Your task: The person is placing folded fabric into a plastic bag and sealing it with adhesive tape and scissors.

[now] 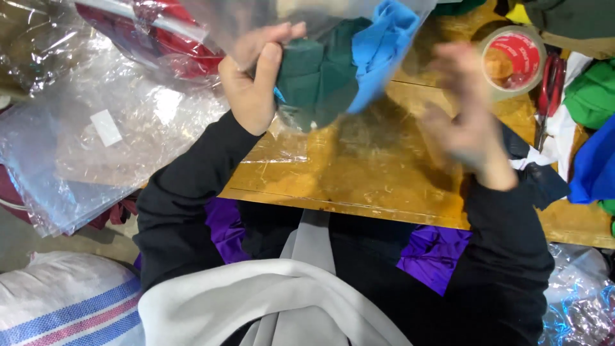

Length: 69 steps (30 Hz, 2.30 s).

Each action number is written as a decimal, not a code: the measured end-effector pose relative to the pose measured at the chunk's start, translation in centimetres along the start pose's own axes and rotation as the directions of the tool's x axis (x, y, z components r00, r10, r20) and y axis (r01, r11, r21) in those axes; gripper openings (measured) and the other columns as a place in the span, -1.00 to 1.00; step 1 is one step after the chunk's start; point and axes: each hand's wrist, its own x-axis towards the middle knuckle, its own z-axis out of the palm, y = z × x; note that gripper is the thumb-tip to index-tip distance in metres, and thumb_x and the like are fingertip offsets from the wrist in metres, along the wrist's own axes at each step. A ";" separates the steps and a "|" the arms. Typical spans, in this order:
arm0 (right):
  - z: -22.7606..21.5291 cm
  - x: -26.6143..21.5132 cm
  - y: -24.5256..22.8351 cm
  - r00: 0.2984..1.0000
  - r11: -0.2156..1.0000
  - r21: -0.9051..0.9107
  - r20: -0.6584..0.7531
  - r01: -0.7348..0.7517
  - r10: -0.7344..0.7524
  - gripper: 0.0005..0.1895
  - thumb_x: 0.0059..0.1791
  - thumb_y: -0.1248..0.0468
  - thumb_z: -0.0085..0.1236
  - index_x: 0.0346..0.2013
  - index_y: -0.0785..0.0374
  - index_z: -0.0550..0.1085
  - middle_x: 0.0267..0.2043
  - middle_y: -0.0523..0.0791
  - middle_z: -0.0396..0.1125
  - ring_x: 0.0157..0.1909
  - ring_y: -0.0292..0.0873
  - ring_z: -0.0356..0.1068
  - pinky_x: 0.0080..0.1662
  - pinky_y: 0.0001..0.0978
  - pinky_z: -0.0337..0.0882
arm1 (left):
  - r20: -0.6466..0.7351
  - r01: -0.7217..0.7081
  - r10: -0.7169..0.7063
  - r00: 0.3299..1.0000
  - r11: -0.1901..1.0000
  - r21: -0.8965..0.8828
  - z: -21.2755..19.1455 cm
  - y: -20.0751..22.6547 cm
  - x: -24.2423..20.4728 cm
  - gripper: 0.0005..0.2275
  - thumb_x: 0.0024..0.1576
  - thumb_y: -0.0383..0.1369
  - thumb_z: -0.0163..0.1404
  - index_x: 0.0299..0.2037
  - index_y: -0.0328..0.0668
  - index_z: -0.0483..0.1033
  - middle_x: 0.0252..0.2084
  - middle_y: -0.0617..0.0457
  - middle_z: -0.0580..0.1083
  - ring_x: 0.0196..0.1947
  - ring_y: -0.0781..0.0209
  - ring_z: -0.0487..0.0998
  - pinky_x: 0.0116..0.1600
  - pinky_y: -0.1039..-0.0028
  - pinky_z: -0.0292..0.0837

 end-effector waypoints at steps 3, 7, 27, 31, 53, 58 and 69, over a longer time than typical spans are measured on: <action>3.0 1.8 -2.1 0.930 0.965 0.209 0.361 -0.157 0.073 -0.20 0.12 0.10 0.00 0.48 0.24 -0.20 0.56 0.18 -0.24 0.62 0.19 -0.17 0.60 0.20 -0.06 | -0.028 0.011 -0.022 0.999 0.941 -0.338 0.5 -0.6 0.0 -0.84 0.41 -0.33 -0.08 0.07 -0.13 0.53 0.00 -0.12 0.57 0.04 0.05 0.66 0.10 0.27 0.72; 3.6 0.4 -0.2 0.859 0.939 -0.052 0.390 -0.339 0.332 -0.21 0.05 0.09 0.14 0.42 0.28 -0.02 0.42 0.19 0.09 0.41 0.23 0.16 0.27 0.09 0.30 | 0.116 0.070 -0.030 0.993 0.931 -0.357 1.4 -0.4 0.6 -0.82 0.42 -0.30 -0.10 0.06 -0.18 0.51 -0.02 -0.15 0.57 0.07 0.00 0.64 0.17 0.27 0.67; 1.3 0.0 2.7 0.899 0.942 -0.261 0.327 -0.210 0.290 -0.06 0.02 0.23 0.32 0.46 0.33 -0.11 0.33 0.30 0.14 0.25 0.43 0.24 0.11 0.27 0.35 | 0.264 0.303 -0.252 0.931 0.937 -0.174 3.8 -11.1 -3.4 -0.12 0.17 -0.16 0.39 0.50 0.01 -0.09 0.46 -0.10 0.23 0.47 -0.01 0.35 0.51 0.14 0.40; 1.1 0.0 2.0 0.931 0.962 -0.179 0.266 -0.206 0.249 -0.20 0.10 0.31 0.23 0.47 0.31 -0.06 0.35 0.27 0.19 0.31 0.35 0.27 0.25 0.15 0.37 | 0.220 0.256 -0.198 0.955 0.924 -0.282 3.7 -10.6 -3.2 -0.11 0.10 -0.27 0.45 0.49 -0.03 -0.03 0.42 -0.12 0.27 0.45 -0.05 0.37 0.52 0.10 0.43; 0.3 -1.5 4.2 0.964 0.934 0.243 0.115 -0.262 0.241 -0.63 0.11 0.34 0.06 0.20 0.38 0.31 0.19 0.05 0.25 0.18 -0.06 0.36 0.20 -0.33 0.45 | 0.193 0.316 -0.251 0.949 0.756 -0.572 3.5 -9.7 -1.9 -0.51 0.23 -0.26 0.25 0.26 -0.20 0.30 0.16 -0.12 0.48 0.18 -0.08 0.53 0.28 0.09 0.53; 1.3 -1.2 3.6 0.927 0.920 0.114 0.038 -0.375 0.374 -0.80 0.14 0.32 0.16 -0.01 0.35 0.38 -0.05 0.01 0.39 -0.02 -0.14 0.44 0.05 -0.38 0.50 | 0.125 0.271 -0.240 0.963 0.849 -0.455 3.3 -10.0 -2.5 -0.46 0.19 -0.26 0.29 0.27 -0.18 0.26 0.15 -0.09 0.46 0.18 -0.01 0.51 0.29 0.20 0.50; 3.1 -1.8 5.5 0.975 0.944 -0.252 -0.116 -0.214 0.191 -0.88 0.07 0.51 0.11 -0.36 0.39 0.45 -0.34 0.01 0.35 -0.32 -0.09 0.35 -0.33 -0.34 0.36 | 0.156 0.135 -0.097 0.983 0.958 -0.255 3.3 -10.0 -3.5 -0.19 0.09 -0.22 0.40 0.44 -0.12 0.07 0.33 -0.04 0.31 0.38 0.03 0.41 0.44 0.22 0.46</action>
